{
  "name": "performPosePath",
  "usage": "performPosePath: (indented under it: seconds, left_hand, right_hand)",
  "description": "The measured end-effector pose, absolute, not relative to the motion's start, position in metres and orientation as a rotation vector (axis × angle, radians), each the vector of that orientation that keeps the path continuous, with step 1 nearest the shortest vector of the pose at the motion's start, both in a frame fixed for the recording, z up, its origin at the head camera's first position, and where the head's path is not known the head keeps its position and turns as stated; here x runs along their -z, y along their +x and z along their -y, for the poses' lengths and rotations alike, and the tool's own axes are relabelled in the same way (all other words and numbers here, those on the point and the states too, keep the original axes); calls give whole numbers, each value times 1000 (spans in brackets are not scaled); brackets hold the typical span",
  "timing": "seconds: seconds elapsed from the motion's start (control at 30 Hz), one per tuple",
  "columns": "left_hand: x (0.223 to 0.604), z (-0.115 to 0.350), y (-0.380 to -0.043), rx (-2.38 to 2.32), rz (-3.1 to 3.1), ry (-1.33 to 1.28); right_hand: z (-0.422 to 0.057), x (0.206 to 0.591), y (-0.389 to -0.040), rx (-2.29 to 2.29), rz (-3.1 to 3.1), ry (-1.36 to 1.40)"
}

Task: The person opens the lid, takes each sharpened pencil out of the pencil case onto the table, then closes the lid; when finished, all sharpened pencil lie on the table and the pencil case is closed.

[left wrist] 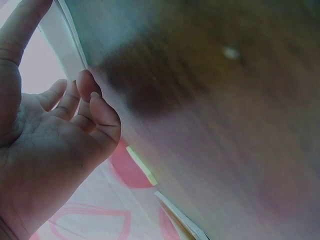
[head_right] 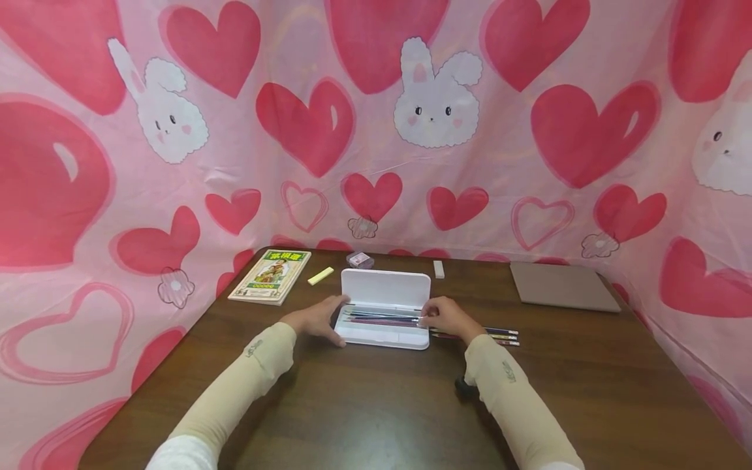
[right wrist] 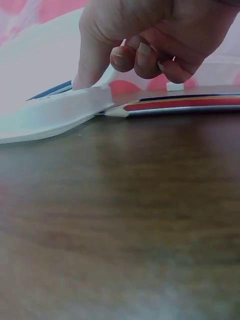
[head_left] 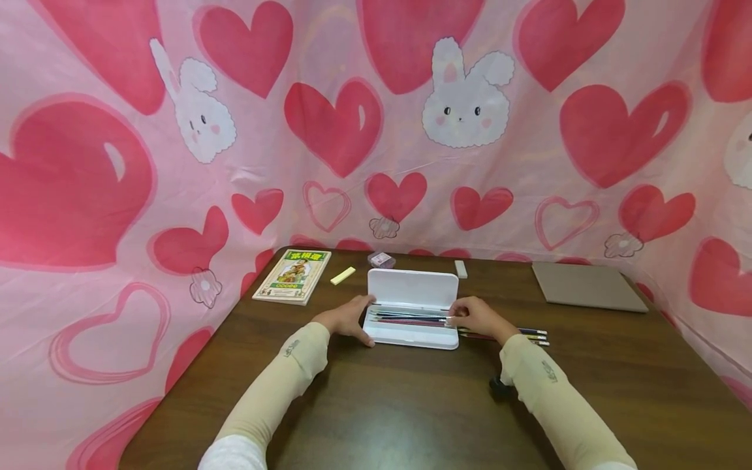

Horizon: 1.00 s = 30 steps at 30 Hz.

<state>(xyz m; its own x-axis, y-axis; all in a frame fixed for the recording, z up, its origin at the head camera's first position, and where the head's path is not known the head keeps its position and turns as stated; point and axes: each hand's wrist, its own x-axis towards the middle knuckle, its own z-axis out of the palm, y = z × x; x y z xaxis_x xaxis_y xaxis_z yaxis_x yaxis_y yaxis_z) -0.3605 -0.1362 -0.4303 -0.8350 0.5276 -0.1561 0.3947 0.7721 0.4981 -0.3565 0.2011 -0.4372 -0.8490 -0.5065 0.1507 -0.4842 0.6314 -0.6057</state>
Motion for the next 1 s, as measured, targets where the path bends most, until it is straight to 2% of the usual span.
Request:
performPosePath:
  seconds: [0.57,1.0]
  left_hand:
    - [428,136,-359,-661,-2677,687]
    - [428,136,-360,-652,-2675,691]
  right_hand:
    - [-230,438,-350,1144,-2875,-675]
    - [-269,439,-338,1142,-2927,-586]
